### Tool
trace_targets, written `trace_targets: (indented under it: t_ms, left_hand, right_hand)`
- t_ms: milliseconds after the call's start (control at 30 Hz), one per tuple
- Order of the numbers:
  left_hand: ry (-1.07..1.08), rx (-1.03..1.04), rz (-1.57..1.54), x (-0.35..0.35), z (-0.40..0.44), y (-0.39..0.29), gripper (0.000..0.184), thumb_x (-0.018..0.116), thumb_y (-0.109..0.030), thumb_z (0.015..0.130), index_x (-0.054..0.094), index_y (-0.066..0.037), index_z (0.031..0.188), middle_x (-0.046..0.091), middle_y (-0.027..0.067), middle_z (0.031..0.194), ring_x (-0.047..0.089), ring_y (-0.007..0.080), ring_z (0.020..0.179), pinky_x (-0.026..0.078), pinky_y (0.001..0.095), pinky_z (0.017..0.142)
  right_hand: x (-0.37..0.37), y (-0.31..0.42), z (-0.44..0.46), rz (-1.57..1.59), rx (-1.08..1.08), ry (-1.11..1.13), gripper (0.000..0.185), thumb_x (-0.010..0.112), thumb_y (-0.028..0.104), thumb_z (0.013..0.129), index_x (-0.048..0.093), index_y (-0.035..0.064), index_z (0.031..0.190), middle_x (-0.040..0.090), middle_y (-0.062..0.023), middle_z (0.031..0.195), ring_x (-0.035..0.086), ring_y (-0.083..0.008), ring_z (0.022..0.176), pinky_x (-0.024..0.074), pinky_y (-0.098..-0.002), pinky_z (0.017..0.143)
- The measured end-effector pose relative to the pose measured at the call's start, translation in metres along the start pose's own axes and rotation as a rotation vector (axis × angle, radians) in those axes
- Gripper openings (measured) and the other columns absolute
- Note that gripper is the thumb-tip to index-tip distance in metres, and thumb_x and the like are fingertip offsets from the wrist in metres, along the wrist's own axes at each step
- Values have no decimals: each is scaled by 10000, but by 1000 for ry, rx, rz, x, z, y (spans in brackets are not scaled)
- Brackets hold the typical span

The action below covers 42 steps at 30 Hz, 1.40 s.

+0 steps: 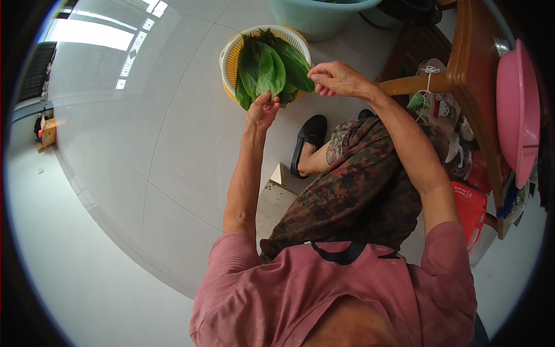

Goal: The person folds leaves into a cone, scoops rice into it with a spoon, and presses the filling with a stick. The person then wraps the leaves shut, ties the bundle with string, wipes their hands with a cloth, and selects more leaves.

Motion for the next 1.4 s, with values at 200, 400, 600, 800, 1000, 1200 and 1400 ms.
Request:
trace_targets:
  t_ms: [200, 400, 600, 800, 1000, 1200, 1400]
  left_hand:
    - [498, 108, 108, 92, -98, 36, 247, 553, -71, 841, 505, -35, 1080, 603, 96, 933, 601, 191, 762, 515, 304, 639]
    - [398, 240, 421, 113, -104, 36, 338, 611, -128, 818, 513, -39, 1130, 610, 66, 1009, 606, 163, 872, 516, 306, 718]
    - [251, 254, 350, 92, -55, 26, 268, 604, -161, 824, 552, -44, 1060, 622, 57, 957, 618, 143, 795, 534, 322, 638]
    - [107, 286, 508, 66, 21, -14, 148, 595, -156, 822, 603, -39, 912, 621, 80, 919, 613, 185, 786, 528, 328, 637]
    - [-87, 283, 1025, 74, 52, -30, 286, 655, -204, 772, 598, 43, 907, 622, 108, 859, 613, 204, 714, 529, 330, 622]
    - [-360, 594, 1068, -1, 50, -99, 350, 704, -216, 693, 605, 48, 901, 620, 141, 777, 620, 210, 631, 516, 285, 555]
    - [-658, 370, 1710, 18, 45, -92, 488, 763, -286, 600, 589, 5, 951, 610, 170, 1005, 607, 296, 902, 485, 374, 774]
  right_hand:
    - [3, 7, -8, 546, 65, 45, 748, 634, 290, 812, 206, -33, 1334, 522, -160, 1098, 558, -189, 940, 474, -289, 781]
    - [-17, -6, 6, 541, -74, -96, 574, 694, 90, 730, 398, -25, 1208, 581, -115, 1008, 580, -155, 882, 480, -268, 762]
    - [-36, -9, 7, 400, -121, -299, 352, 670, 73, 751, 526, -21, 1059, 606, -74, 904, 582, -117, 812, 486, -240, 710]
    - [-60, -5, 0, -45, -128, -582, 285, 605, 186, 789, 556, 37, 1026, 628, -89, 858, 602, -166, 777, 464, -302, 695]
    - [-53, -4, -3, -24, -78, -482, 219, 541, 190, 847, 547, 38, 1005, 611, -38, 803, 551, -89, 712, 427, -260, 673]
    - [-51, -4, 3, -123, -134, -509, 223, 540, 195, 844, 546, 32, 996, 615, -48, 797, 556, -88, 717, 429, -260, 673]
    - [-50, -5, 4, -70, -115, -465, 235, 543, 204, 845, 547, 22, 994, 618, -57, 831, 563, -95, 730, 436, -262, 678]
Point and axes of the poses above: each hand's wrist, its own z-axis towards the middle knuckle, its own x-axis out of the palm, y = z × x, the point moved 8 cm from there along z, towards the middle knuckle
